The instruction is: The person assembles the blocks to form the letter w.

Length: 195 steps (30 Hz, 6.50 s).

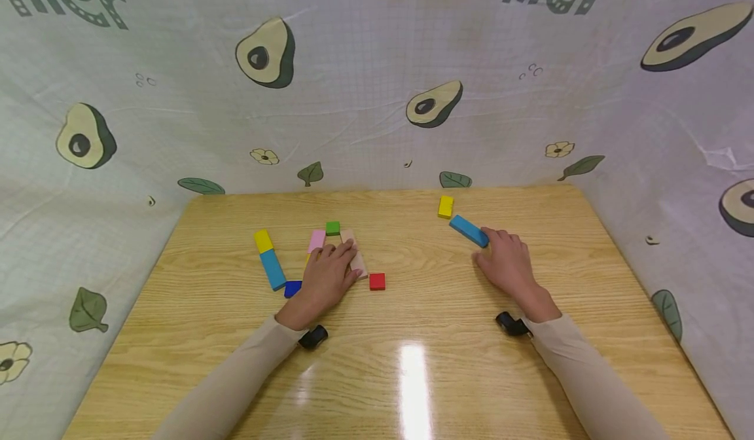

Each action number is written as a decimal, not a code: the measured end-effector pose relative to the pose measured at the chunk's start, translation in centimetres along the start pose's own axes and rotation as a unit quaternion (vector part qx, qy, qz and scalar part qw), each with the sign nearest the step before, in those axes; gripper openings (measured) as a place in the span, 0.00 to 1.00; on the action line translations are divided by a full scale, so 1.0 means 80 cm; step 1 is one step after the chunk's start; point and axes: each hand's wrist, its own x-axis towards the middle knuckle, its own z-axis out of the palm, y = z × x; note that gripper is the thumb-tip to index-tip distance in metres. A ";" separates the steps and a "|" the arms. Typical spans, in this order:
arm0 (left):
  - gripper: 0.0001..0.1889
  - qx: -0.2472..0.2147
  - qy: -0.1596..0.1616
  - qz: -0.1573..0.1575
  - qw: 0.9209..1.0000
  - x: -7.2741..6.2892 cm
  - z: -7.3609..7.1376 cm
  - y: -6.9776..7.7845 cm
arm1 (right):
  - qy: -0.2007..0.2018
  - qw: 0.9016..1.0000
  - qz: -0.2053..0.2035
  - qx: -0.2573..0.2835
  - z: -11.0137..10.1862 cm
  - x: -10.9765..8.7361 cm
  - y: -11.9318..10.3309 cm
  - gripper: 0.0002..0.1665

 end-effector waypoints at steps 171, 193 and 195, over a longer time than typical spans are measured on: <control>0.30 0.013 -0.008 -0.006 1.000 -0.001 0.001 0.002 | -0.082 0.994 -0.077 0.003 0.011 0.138 -0.011 0.37; 0.30 0.000 -0.013 -0.008 1.000 -0.003 0.001 0.001 | -0.052 0.991 -0.115 0.039 0.025 0.119 -0.042 0.34; 0.31 -0.001 -0.016 -0.010 1.000 -0.003 0.001 0.002 | -0.056 0.990 -0.117 0.047 0.027 0.115 -0.050 0.34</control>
